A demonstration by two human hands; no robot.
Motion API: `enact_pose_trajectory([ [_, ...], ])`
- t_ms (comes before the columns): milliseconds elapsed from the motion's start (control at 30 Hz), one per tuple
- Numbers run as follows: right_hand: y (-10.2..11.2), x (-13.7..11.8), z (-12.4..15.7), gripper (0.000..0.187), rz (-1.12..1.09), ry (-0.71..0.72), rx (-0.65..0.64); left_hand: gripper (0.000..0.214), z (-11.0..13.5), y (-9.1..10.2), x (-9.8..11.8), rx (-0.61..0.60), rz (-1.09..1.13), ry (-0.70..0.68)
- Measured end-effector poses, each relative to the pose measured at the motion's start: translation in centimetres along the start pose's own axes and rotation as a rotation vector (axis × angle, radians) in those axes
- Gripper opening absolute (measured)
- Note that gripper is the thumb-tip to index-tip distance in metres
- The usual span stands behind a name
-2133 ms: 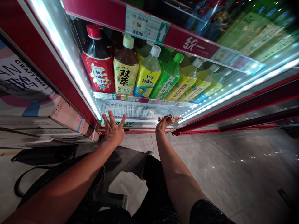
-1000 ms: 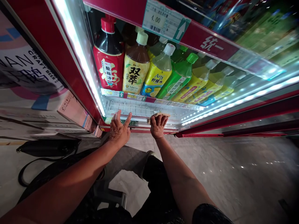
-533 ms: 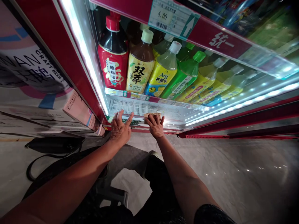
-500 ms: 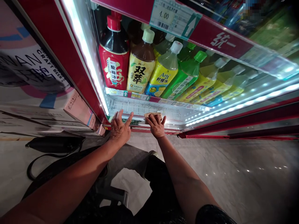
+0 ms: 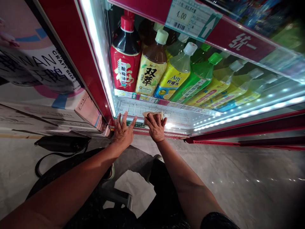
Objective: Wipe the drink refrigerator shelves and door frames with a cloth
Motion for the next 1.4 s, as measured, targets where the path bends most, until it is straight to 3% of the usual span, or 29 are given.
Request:
enact_pose_trajectory([
  [67,-0.3,-1.1,-0.6,0.061,0.018,0.013,0.032,0.075,0.2,-0.4,-0.1,-0.024,-0.002,0.005],
  [233,-1.6,-3.6,-1.1,0.054,0.048,0.199,-0.032,0.080,0.4,-1.5,-0.8,-0.124,-0.036,0.031],
  [467,-0.3,-4.6,-2.4,0.055,0.001,0.256,0.123,0.087,0.7,-1.0,-2.0,-0.222,-0.053,0.110],
  [600,-1.5,-6.3,-3.5,0.051,-0.044,0.440,-0.020,0.085,0.8,-0.3,-2.2,-0.320,-0.078,0.180],
  [700,-1.1,-6.6,-4.1,0.056,-0.121,0.535,-0.134,0.084,0.8,0.2,-2.0,-0.372,-0.113,0.193],
  [900,-0.4,-8.1,-6.1,0.063,-0.167,0.490,-0.195,0.084,0.8,0.8,-1.8,-0.432,-0.179,0.219],
  [1067,-1.7,-9.9,-6.0,0.061,-0.194,0.593,-0.279,0.089,1.1,1.1,-2.9,-0.527,-0.218,0.283],
  [1200,-1.9,-10.9,-6.9,0.065,-0.204,0.589,-0.235,0.089,0.7,1.3,-3.8,-0.571,-0.244,0.302],
  [1300,-3.1,-12.0,-7.2,0.064,-0.210,0.613,-0.256,0.078,0.8,0.9,-4.1,-0.670,-0.236,0.321],
  [1400,-4.7,-12.4,-6.7,0.059,-0.222,0.672,-0.339,0.075,0.8,0.9,-4.2,-0.693,-0.229,0.321],
])
Point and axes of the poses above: each hand's wrist, its own z-axis away from the middle knuckle, its own y-axis out of the back of the hand, x = y × z, the point moved 7 cm from there along -z, towards the middle knuckle, and after that the axes turned 6 degrees about -z, right-handed, at the moved point
